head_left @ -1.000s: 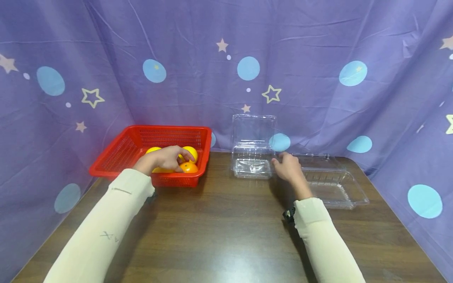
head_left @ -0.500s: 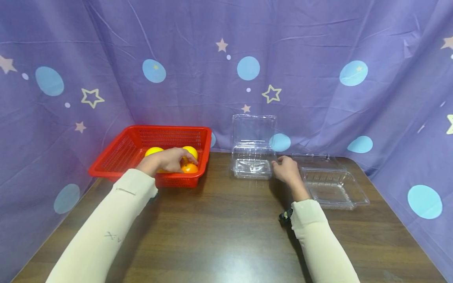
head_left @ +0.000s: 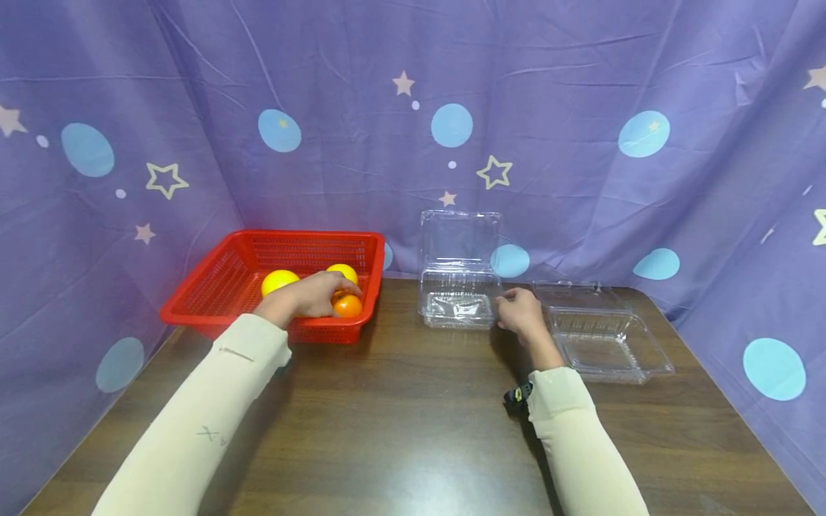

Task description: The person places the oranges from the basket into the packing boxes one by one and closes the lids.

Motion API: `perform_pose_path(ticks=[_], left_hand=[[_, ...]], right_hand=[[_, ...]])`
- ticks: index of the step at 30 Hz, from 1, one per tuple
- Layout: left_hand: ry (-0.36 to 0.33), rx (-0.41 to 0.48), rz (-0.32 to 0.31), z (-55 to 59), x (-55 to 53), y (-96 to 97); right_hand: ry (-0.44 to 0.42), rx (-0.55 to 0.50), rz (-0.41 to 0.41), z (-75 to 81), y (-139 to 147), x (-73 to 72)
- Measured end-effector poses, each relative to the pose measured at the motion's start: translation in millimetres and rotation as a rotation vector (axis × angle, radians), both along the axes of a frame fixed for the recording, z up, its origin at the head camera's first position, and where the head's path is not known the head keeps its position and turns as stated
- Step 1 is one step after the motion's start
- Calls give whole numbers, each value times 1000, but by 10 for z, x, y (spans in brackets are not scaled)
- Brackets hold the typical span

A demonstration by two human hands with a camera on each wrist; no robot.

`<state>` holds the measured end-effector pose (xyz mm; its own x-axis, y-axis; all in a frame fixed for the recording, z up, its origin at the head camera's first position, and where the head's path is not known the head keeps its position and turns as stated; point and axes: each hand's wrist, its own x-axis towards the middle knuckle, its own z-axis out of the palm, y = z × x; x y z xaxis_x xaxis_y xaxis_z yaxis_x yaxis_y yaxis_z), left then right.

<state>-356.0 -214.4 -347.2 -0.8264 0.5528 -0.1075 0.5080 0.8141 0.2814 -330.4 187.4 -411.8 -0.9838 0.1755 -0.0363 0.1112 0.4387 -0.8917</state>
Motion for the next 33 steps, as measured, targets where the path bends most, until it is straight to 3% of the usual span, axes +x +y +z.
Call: perform_pose_path(ticks=[10,17,25,33], left_hand=[[53,34,-24,-117,-67,-29],[165,79,-47,-153,-73,-22],[194,132,53,-71,-22,1],[192,196,90,52,-28,-6]], right_hand=[[-45,-263,-33,-2,-32,6],[-63,-379,-42,-24,-25,-10],[-91,-530,-53,-27,-8,-37],[-88,-550,-50,-31,2,-23]])
